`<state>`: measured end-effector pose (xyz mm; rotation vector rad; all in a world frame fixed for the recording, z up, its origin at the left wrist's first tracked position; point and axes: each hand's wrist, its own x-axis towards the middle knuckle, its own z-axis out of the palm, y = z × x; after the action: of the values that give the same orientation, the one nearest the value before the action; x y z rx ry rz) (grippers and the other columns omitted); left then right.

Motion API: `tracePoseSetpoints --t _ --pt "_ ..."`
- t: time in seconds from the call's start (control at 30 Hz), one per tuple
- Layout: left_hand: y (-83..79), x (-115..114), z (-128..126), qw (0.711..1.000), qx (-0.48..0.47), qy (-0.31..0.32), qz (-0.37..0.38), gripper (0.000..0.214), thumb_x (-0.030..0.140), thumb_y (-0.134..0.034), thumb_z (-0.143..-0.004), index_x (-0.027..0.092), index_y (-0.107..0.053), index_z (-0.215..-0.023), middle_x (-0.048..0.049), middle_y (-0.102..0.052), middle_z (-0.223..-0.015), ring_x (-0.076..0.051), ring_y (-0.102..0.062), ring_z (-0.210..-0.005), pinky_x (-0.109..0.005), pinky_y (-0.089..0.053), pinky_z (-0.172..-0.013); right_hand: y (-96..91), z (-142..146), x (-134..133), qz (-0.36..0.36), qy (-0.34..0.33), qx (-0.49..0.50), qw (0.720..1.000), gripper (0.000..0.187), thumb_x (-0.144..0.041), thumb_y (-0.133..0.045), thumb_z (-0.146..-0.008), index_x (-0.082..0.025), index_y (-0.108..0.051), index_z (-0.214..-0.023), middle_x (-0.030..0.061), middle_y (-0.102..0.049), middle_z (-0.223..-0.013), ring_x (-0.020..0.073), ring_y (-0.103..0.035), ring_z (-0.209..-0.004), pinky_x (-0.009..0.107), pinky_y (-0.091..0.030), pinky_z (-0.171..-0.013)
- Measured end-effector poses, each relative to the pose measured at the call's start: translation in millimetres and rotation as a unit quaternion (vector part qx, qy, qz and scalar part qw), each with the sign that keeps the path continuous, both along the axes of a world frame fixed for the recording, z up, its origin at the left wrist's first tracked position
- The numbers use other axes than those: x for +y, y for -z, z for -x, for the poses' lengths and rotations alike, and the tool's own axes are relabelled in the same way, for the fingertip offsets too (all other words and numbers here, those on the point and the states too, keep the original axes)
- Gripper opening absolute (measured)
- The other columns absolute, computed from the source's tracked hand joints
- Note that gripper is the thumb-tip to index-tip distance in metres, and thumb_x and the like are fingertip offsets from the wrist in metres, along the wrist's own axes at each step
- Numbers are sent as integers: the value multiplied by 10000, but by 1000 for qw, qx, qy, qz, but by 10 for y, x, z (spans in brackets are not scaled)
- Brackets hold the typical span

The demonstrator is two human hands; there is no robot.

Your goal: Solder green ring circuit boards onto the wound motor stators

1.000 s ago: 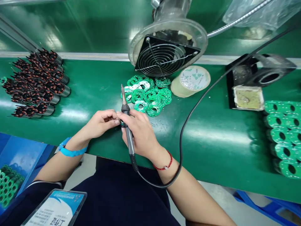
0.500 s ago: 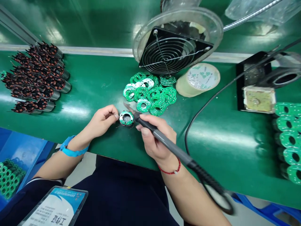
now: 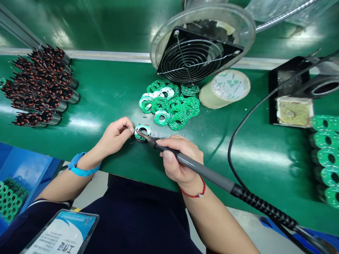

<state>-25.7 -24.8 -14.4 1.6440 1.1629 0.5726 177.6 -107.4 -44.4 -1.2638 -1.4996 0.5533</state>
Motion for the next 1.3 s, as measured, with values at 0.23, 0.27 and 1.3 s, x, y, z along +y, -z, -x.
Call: tracePoseSetpoints --t 0.23,0.27,1.3 --pt "-39 -9 -36 999 21 -4 -28 144 109 -458 -781 191 -424 -668 50 -428 -598 -92 -373 -559 -237 -286 -535 -130 146 137 -21 -9 -27 999 351 -315 -445 -975 -298 -469 -1325 58 -722 -981 226 -705 -820 422 -583 -712" --pt "-42 -9 -44 999 24 -5 -32 151 102 -456 -777 192 -415 -662 52 -422 -594 -91 -370 -555 -237 -284 -533 -150 170 176 -10 -34 -62 997 379 -274 -454 -968 -308 -444 -1346 59 -715 -1056 232 -695 -911 440 -575 -782" --pt "27 31 35 994 -99 11 44 73 233 -570 -829 162 -559 -818 16 -561 -732 -91 -481 -644 -229 -391 -600 -214 314 265 -92 -85 -242 962 579 -160 -572 -877 -334 -384 -1397 43 -691 -1124 259 -601 -1069 439 -465 -874"
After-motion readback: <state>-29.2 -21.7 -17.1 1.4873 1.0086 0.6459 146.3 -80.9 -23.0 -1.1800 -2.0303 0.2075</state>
